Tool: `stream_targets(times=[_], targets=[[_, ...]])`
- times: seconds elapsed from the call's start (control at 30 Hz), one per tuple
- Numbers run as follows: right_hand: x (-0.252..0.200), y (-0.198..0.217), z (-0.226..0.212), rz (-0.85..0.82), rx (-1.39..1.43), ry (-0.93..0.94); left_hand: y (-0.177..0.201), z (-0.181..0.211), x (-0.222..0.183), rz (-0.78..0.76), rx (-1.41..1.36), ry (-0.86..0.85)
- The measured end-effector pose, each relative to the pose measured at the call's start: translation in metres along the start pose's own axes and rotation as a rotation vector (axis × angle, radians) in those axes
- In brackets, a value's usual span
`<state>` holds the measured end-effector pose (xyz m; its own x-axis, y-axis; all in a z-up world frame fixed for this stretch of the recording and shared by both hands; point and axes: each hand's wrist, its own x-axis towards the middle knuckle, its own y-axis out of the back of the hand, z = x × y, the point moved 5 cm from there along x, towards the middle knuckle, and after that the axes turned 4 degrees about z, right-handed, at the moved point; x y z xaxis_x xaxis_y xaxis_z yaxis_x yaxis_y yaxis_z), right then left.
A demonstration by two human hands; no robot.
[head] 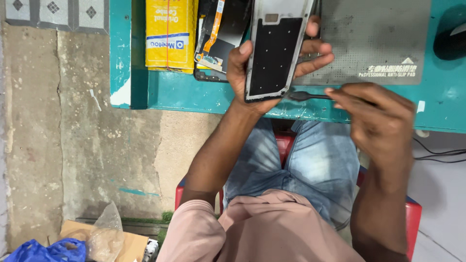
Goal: The person applies liquid from a bottle to the inside of a smartphone casing, then uses tweezers to scrape and clean the edges. They also use a toothbrush to scrub the interior surfaces of the casing.
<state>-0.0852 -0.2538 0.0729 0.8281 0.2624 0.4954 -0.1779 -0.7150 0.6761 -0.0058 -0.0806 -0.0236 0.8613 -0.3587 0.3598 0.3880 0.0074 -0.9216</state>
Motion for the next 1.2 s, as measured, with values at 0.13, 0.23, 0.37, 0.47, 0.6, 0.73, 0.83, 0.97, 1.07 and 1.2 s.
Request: stream_targets(times=[0.13,0.23,0.37,0.47,0.6,0.73,0.83,0.97,1.07,1.2], targets=[[-0.006,0.006,0.006,0.018,0.057,0.006,-0.002,-0.003,0.001,0.007,0.005,0.027],[0.001,-0.016,0.002,-0.011,0.002,0.130,-0.004,0.000,0.002,0.017,0.003,0.017],[0.000,-0.035,-0.006,0.021,-0.005,0.181,-0.004,-0.002,0.000,0.021,-0.004,0.000],[-0.003,-0.033,-0.004,0.008,-0.066,0.187,-0.006,-0.001,-0.001,-0.006,-0.080,0.005],[-0.004,-0.012,0.012,0.012,-0.269,0.166,-0.005,0.004,0.000,0.006,-0.098,-0.011],[-0.015,-0.001,0.020,0.066,-0.073,-0.004,-0.003,0.004,0.004,-0.015,-0.023,-0.012],[-0.024,-0.004,0.017,0.073,0.063,-0.086,-0.001,0.000,-0.001,-0.005,-0.031,0.005],[-0.013,-0.022,0.011,0.049,-0.047,0.129,-0.001,-0.001,0.000,0.005,-0.064,-0.002],[-0.007,-0.022,0.017,0.061,-0.116,0.129,-0.001,0.003,-0.001,0.023,-0.073,-0.027],[-0.015,-0.003,0.021,0.102,-0.018,-0.024,0.001,0.002,0.000,-0.023,-0.057,0.008]])
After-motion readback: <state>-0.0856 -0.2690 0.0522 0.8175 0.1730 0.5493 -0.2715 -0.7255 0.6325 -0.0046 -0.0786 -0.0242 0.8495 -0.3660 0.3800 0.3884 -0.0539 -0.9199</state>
